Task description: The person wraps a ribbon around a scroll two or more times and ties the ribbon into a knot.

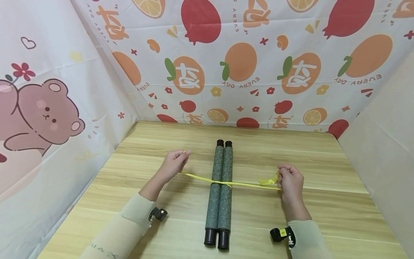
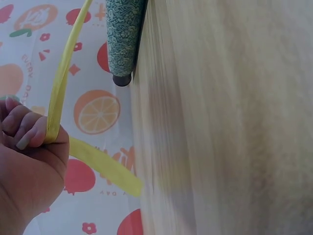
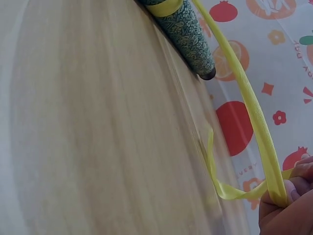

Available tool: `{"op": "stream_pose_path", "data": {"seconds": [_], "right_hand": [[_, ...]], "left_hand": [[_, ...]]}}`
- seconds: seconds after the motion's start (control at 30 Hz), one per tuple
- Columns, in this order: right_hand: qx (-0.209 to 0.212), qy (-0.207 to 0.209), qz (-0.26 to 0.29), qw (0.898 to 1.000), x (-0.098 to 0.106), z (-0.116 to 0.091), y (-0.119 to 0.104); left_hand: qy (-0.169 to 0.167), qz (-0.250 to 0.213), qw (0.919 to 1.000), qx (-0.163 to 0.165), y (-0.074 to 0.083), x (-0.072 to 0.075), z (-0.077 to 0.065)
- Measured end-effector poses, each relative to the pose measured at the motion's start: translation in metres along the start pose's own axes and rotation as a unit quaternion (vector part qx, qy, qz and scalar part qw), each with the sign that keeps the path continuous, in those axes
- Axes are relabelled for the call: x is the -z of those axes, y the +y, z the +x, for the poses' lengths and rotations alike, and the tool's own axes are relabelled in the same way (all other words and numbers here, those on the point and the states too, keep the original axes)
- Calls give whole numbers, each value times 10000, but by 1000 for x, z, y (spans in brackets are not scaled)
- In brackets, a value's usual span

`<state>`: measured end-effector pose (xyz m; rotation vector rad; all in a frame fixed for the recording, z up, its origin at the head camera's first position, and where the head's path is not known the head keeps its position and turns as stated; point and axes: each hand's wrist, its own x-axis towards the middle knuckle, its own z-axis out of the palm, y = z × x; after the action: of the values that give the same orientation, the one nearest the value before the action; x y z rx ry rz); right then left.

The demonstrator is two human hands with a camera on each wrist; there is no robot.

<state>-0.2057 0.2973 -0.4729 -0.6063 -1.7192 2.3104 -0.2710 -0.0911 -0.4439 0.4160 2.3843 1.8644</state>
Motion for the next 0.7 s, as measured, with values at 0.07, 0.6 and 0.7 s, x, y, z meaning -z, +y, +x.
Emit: {"op": "stream_pose_path", "data": {"seconds": [0.07,0.6,0.7], "right_hand": [[-12,-6,-96,10000,2,0,1],[-34,54,-565,9984,8,0,8],[0,85,-690,9976,8,0,9]], "left_hand": [[-14,16,10000,32,0,1,0],[137,326,9992,178,6,3,-7],[215,397,9988,178,7,3,-7]]}}
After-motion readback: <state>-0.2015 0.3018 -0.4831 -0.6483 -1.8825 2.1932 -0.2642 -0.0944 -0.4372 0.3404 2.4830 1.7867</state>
